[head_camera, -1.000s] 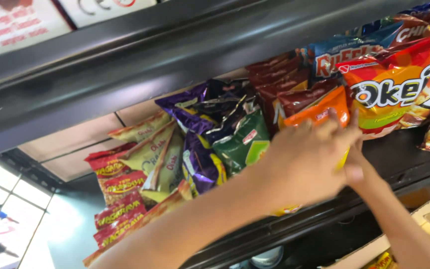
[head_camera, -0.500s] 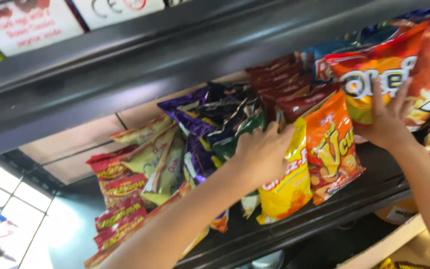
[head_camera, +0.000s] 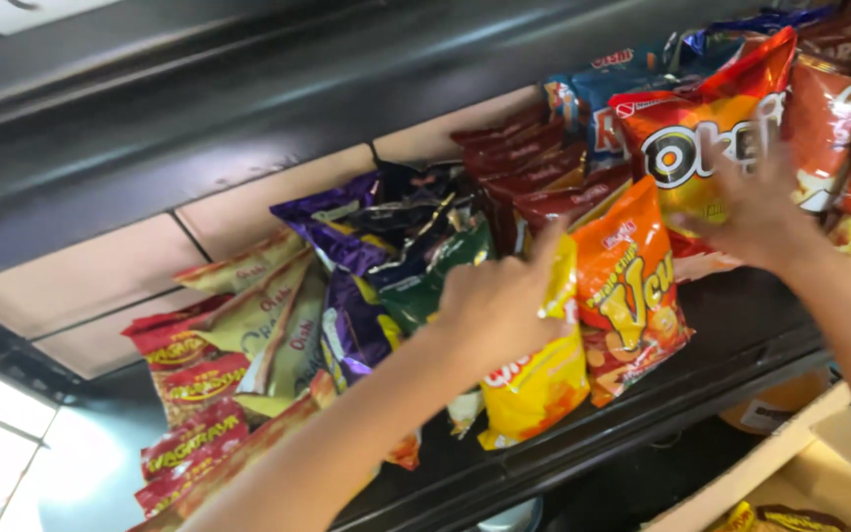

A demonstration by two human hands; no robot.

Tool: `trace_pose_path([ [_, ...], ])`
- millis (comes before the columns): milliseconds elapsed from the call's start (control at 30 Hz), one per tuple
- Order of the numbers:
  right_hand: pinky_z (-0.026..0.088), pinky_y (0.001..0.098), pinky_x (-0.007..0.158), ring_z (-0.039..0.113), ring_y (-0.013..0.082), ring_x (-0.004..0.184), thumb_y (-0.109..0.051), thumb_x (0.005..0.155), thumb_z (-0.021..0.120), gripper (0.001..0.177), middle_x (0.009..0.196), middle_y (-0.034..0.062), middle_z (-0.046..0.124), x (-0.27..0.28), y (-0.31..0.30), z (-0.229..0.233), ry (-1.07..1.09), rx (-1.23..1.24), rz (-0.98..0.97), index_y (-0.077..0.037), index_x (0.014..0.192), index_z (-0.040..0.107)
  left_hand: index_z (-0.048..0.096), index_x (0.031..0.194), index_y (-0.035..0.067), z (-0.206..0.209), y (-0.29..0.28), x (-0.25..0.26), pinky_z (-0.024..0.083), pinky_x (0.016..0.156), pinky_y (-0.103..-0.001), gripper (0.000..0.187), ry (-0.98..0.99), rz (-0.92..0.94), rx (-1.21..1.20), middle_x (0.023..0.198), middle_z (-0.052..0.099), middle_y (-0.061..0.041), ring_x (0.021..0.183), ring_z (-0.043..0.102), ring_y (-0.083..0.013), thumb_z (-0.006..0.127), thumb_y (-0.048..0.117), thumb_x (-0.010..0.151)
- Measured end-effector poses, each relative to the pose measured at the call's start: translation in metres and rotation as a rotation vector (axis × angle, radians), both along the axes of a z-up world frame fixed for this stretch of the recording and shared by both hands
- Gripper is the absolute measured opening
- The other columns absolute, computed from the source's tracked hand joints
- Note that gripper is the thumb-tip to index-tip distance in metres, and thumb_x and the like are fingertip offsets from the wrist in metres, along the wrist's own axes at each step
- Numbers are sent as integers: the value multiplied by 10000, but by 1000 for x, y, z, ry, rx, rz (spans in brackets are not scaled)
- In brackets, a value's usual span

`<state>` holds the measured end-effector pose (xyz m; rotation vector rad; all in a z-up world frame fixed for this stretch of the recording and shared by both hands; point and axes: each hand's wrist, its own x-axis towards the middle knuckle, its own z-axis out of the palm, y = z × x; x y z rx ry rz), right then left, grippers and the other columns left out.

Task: Take snack bags from a cardboard box and arrange them neatly on retail shelves.

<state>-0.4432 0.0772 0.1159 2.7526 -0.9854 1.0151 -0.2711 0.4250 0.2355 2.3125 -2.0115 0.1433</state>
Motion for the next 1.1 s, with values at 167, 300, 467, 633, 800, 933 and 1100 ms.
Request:
trace_pose_path([
  [167, 310, 647, 1212, 239, 587, 1542, -382, 972, 726, 726, 1756, 302, 238, 3, 72, 11, -108, -244, -88, -239, 1638, 474, 146, 1628, 79, -19, 3, 25, 594, 761, -492, 1193, 43, 78, 39, 990, 729, -195, 905, 735, -379, 807, 510, 734],
  [300, 491, 483, 941, 567, 344, 1141, -398, 1003, 680, 560, 1283, 254, 595, 23, 92, -13, -523, 484, 156, -46, 1426, 576, 551, 1257, 65, -22, 14, 26, 576, 762, -511, 808, 92, 1, -130, 978, 726, -179, 957, 707, -386, 894, 476, 651],
  [467, 529, 226, 897, 653, 57, 1057, -302, 978, 654, 393, 1156, -11, 722, 31, 109, -27, -825, 1128, 502, -36, 1267, 637, 684, 1118, 152, -13, 27, 11, 568, 803, -508, 623, 123, -79, -105, 953, 751, -127, 918, 730, -353, 899, 427, 603],
  [633, 457, 355, 669, 553, 167, 721, -144, 1050, 721, 164, 793, 86, 652, -33, 120, 0, -597, 482, 2, 19, 1061, 728, 693, 1141, 188, -13, 26, 13, 561, 795, -510, 633, 81, -46, -17, 960, 759, -107, 936, 722, -349, 911, 431, 598],
  [800, 448, 327, 721, 557, 130, 798, -170, 1062, 678, 210, 898, 46, 629, -61, 16, -12, -791, 400, 98, 26, 1048, 602, 675, 1194, 173, -42, -32, 23, 555, 829, -513, 728, 79, -172, -183, 1074, 735, -119, 983, 713, -342, 925, 438, 565],
  [933, 520, 367, 929, 648, 184, 1006, -165, 1170, 686, 258, 1122, 132, 692, -81, -79, -74, -743, 199, 72, 72, 1224, 601, 636, 1197, 160, -63, -95, 2, 543, 803, -538, 782, 83, -272, -367, 1103, 730, -80, 1042, 705, -322, 926, 459, 534],
  [1100, 443, 426, 1169, 519, 329, 1328, -222, 1092, 656, 525, 1464, 266, 474, -82, 16, -55, -641, -26, 27, 31, 1491, 428, 516, 1460, 223, -65, -83, -29, 423, 1156, -566, 811, -157, -182, -517, 1417, 591, -70, 1339, 578, -317, 851, 440, 754],
])
